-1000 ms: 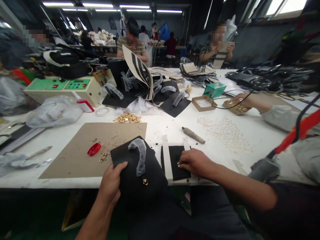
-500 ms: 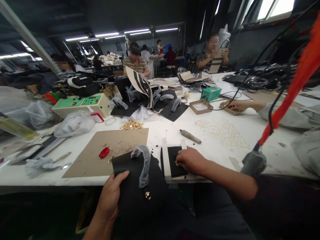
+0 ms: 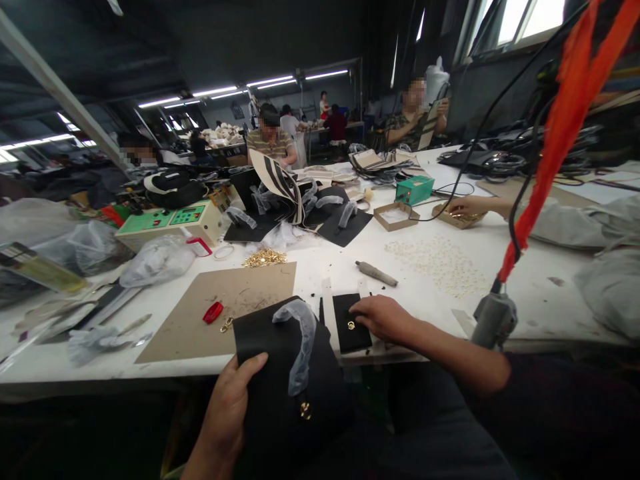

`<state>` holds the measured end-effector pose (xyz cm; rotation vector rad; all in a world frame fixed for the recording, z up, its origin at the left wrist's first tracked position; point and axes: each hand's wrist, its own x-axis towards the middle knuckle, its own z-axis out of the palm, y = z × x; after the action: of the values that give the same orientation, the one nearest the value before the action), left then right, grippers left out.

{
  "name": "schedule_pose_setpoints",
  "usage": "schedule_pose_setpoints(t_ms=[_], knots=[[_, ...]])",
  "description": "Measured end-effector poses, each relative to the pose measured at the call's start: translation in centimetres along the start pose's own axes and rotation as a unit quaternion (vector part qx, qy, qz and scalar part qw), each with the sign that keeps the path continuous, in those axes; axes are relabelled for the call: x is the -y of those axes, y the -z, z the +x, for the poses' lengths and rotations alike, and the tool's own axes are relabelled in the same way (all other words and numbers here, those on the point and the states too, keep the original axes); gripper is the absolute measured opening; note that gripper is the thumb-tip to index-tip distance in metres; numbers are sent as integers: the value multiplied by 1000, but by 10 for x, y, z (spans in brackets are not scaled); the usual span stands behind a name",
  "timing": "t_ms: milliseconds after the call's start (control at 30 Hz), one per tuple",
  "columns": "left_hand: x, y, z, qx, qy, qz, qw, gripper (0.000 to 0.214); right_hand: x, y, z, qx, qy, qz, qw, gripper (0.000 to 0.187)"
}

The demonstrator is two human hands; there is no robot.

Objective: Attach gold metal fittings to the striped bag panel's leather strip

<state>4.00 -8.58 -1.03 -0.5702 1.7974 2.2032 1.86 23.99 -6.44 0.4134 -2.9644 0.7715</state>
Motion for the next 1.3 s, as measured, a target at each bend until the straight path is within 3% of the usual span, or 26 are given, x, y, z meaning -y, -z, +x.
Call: schedule_pose_setpoints(t_ms=[167, 267, 333, 500, 600, 700, 800, 900, 967, 1067, 1133, 1233, 1300], knots=[[-4, -8, -19, 45, -5, -25, 999, 72, 24, 26, -12, -153, -60, 82, 983, 29], [-1, -14, -30, 78, -14, -18, 997, 63, 52, 46, -26, -248, -53, 187, 949, 23], [3, -18, -37, 108, -21, -1, 994, 57, 72, 55, -36, -267, -26, 233, 935, 22], [11, -32, -61, 189, -67, 62, 978, 53, 108, 63, -57, -198, 43, 250, 947, 25], [10, -44, -75, 223, -144, 141, 954, 53, 116, 70, -70, -121, 7, 255, 959, 35], [17, -54, -83, 251, -271, 253, 894, 46, 121, 77, -86, -48, -52, 264, 962, 51], [46, -65, -83, 240, -410, 331, 815, 37, 127, 73, -98, -33, -87, 258, 962, 73], [87, -78, -81, 222, -413, 397, 789, 59, 123, 57, -107, -66, -140, 282, 947, 72], [106, -88, -82, 270, -367, 442, 773, 85, 109, 44, -116, -81, -169, 336, 923, 52], [108, -101, -85, 374, -322, 429, 756, 77, 78, 31, -139, -79, -274, 422, 860, 54], [97, -107, -83, 346, -319, 384, 795, 64, 60, 28, -155, -68, -373, 498, 780, 59], [84, -111, -71, 233, -285, 332, 869, 54, 51, 23, -170, -97, -453, 616, 637, 70], [82, -112, -57, 233, -207, 269, 911, 62, 56, 16, -171, -83, -458, 652, 598, 74]])
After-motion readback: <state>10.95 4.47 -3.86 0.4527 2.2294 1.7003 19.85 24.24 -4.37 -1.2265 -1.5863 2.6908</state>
